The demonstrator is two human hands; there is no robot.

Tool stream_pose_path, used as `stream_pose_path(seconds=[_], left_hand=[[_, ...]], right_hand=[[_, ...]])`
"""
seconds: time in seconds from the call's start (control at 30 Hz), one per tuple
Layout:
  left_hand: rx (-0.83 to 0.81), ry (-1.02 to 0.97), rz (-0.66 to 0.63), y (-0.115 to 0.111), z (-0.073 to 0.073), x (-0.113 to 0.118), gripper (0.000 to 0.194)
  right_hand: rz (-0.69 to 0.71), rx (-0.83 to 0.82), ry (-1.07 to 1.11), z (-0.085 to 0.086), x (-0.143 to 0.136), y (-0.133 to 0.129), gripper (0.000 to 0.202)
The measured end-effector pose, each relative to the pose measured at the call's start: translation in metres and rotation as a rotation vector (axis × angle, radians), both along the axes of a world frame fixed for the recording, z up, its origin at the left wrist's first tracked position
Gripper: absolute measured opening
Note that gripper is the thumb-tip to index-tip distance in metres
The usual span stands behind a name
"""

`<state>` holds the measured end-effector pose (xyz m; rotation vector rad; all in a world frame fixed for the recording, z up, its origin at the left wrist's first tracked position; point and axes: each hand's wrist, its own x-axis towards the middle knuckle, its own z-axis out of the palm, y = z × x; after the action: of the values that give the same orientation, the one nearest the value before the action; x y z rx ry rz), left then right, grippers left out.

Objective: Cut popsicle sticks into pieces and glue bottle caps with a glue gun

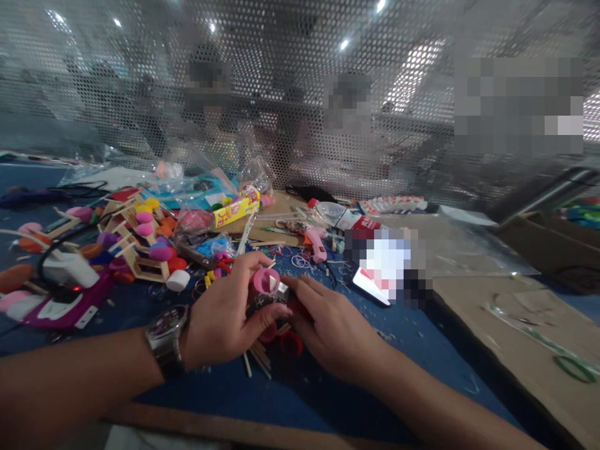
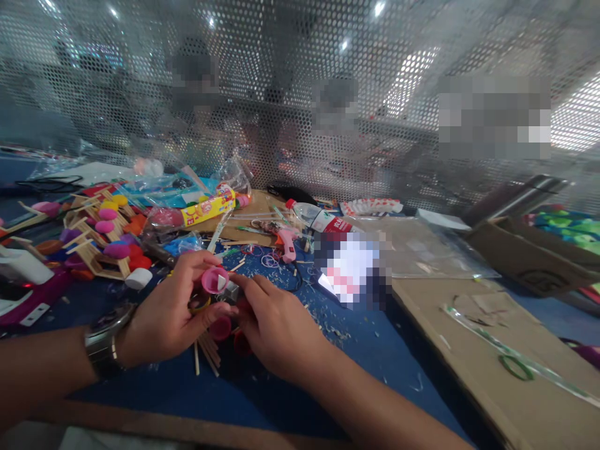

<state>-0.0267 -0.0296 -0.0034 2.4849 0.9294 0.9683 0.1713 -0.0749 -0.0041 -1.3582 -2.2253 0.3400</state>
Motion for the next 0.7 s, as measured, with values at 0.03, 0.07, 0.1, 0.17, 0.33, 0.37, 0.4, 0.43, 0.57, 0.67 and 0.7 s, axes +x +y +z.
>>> stream_pose_path(seconds=[0.03,0.07,0.1,0.17,0.33,0.37,0.4,0.43,0.57,0.67,0.7], left_hand=[[0.002,0.009,-0.019,-0.0004,-0.0004,0.0004,0.049],[-0.003,0.025,-0.039,-0.0008,-0.0008,0.0006,0.046],[-0.013,0.044,-0.055,-0.0011,-0.001,0.0007,0.044],[-0.044,0.079,-0.083,-0.0012,-0.0009,0.0003,0.046],[-0.135,0.091,-0.095,0.001,0.0021,-0.0015,0.042],[-0.155,0.082,-0.094,0.0014,0.003,-0.0015,0.038],[-0.175,0.071,-0.096,0.0018,0.0038,-0.0014,0.035],[-0.196,0.062,-0.099,0.0019,0.0047,-0.0012,0.032],[-0.239,0.047,-0.101,0.0012,0.0071,-0.0006,0.03],[-0.215,0.04,-0.096,0.0002,0.0069,-0.0008,0.03],[-0.192,0.032,-0.086,0.0001,0.0063,-0.0008,0.031]], right_hand=[[0.0,0.004,-0.002,-0.0001,0.0003,0.0,0.04],[0.004,0.008,-0.006,-0.0001,0.0003,-0.0002,0.041],[0.011,0.01,-0.012,-0.0002,0.0001,-0.0004,0.042],[0.02,0.007,-0.03,-0.0003,-0.0009,-0.0009,0.045],[0.041,-0.006,-0.06,0.0005,-0.004,-0.0019,0.042],[0.048,-0.005,-0.061,0.0006,-0.0044,-0.0021,0.04],[0.053,-0.004,-0.062,0.0008,-0.0045,-0.0024,0.038],[0.054,-0.002,-0.062,0.0009,-0.0046,-0.0026,0.037],[0.055,0.001,-0.054,0.0013,-0.0041,-0.0031,0.034],[0.051,0.003,-0.039,0.001,-0.0032,-0.0024,0.035],[0.046,0.005,-0.035,0.0008,-0.0027,-0.002,0.036]])
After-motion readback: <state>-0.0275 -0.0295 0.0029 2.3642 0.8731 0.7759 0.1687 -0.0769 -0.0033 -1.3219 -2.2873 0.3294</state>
